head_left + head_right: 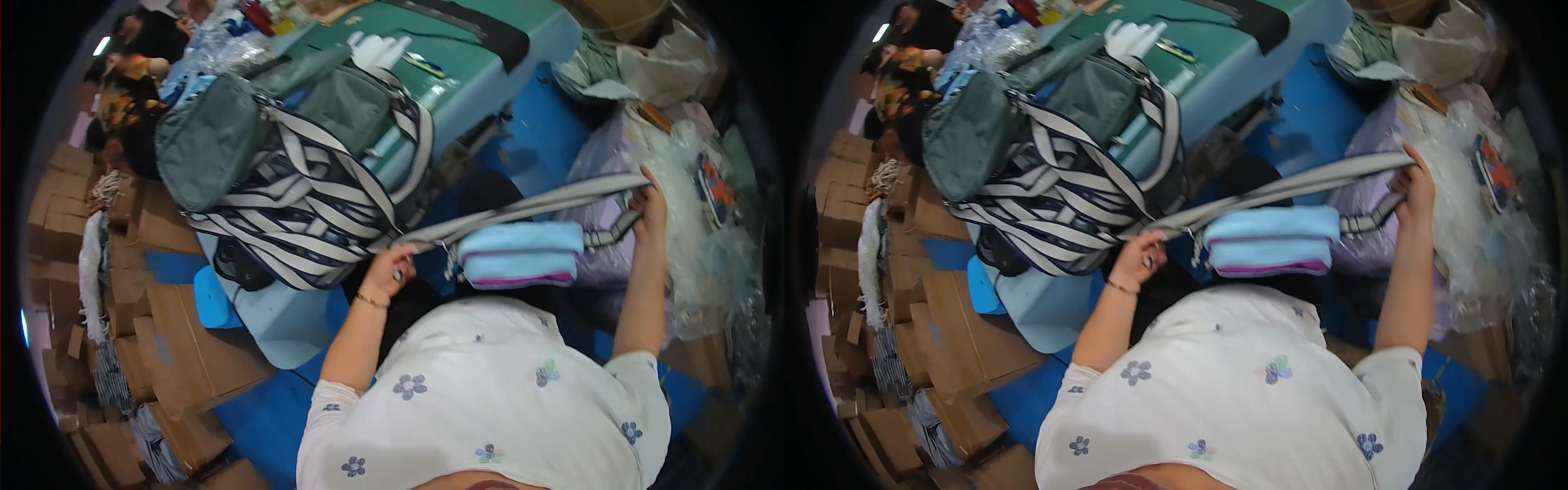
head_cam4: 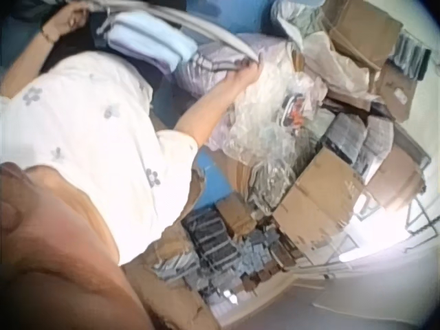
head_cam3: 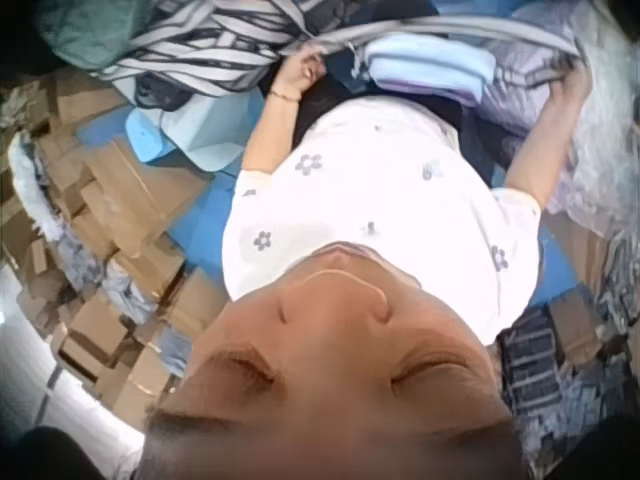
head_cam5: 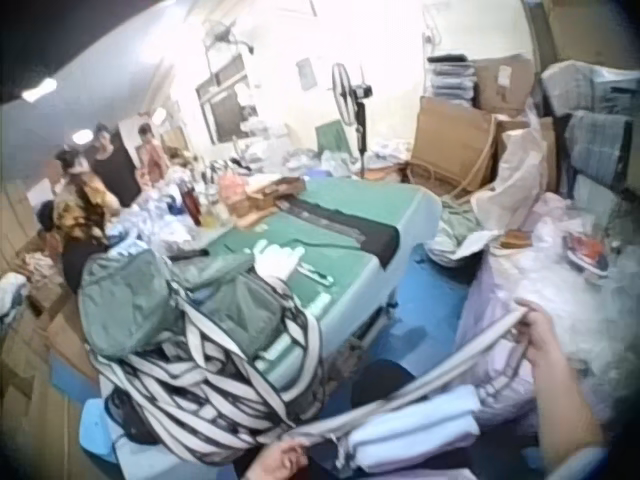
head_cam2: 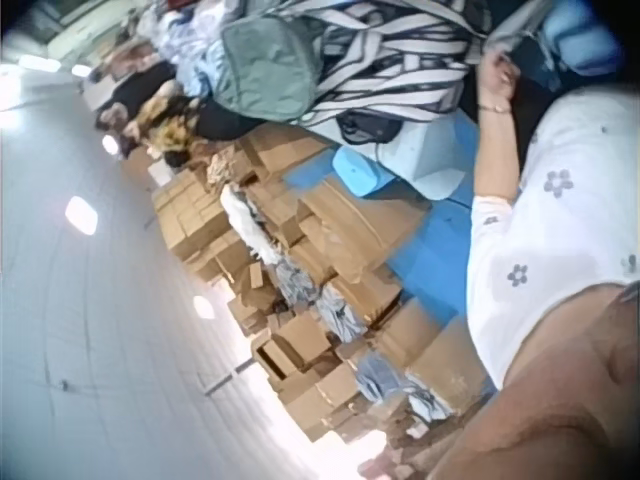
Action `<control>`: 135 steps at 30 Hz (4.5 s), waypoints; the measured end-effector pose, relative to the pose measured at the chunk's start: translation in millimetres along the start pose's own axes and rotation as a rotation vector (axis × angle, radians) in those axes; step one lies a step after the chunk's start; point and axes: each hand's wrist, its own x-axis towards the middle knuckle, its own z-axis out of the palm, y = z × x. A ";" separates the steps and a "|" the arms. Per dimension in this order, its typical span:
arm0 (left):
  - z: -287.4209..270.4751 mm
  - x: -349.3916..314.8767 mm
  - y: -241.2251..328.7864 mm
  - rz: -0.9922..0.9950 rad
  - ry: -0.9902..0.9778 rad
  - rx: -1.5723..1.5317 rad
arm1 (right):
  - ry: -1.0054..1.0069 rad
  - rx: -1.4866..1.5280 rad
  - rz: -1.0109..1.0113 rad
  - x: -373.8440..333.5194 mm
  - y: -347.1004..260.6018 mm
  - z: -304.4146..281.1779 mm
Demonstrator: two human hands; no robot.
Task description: Assembling and inspecting straps and components for small fabric pouches in a workshop.
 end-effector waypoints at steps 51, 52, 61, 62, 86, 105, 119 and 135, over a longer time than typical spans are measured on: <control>91.9 -28.0 -22.9 -0.092 -0.198 -0.007 | -0.843 -0.445 0.884 -123.1 97.9 119.1; 85.5 -26.7 -18.7 -0.107 -0.234 0.042 | -0.840 -0.461 0.930 -123.4 92.6 123.1; 84.5 -47.1 -3.4 0.122 -0.352 0.704 | -1.344 -1.140 -0.361 -150.1 78.4 126.0; 81.0 -45.2 -7.0 0.165 -0.372 0.708 | -1.298 -1.123 -0.479 -155.1 78.7 126.5; 54.8 -39.6 15.3 -0.007 -0.644 0.130 | -1.427 -0.998 -0.030 -150.4 64.8 133.0; 54.3 1.3 -33.2 0.405 -0.775 0.598 | -0.305 0.065 -0.504 -99.6 -78.7 87.8; 112.0 -12.7 -53.9 0.677 -0.774 0.914 | -0.622 -0.019 -0.871 -86.7 -98.1 121.7; 178.4 -103.5 61.4 1.272 -0.513 1.164 | -0.916 -1.126 -1.446 -157.7 -90.3 208.6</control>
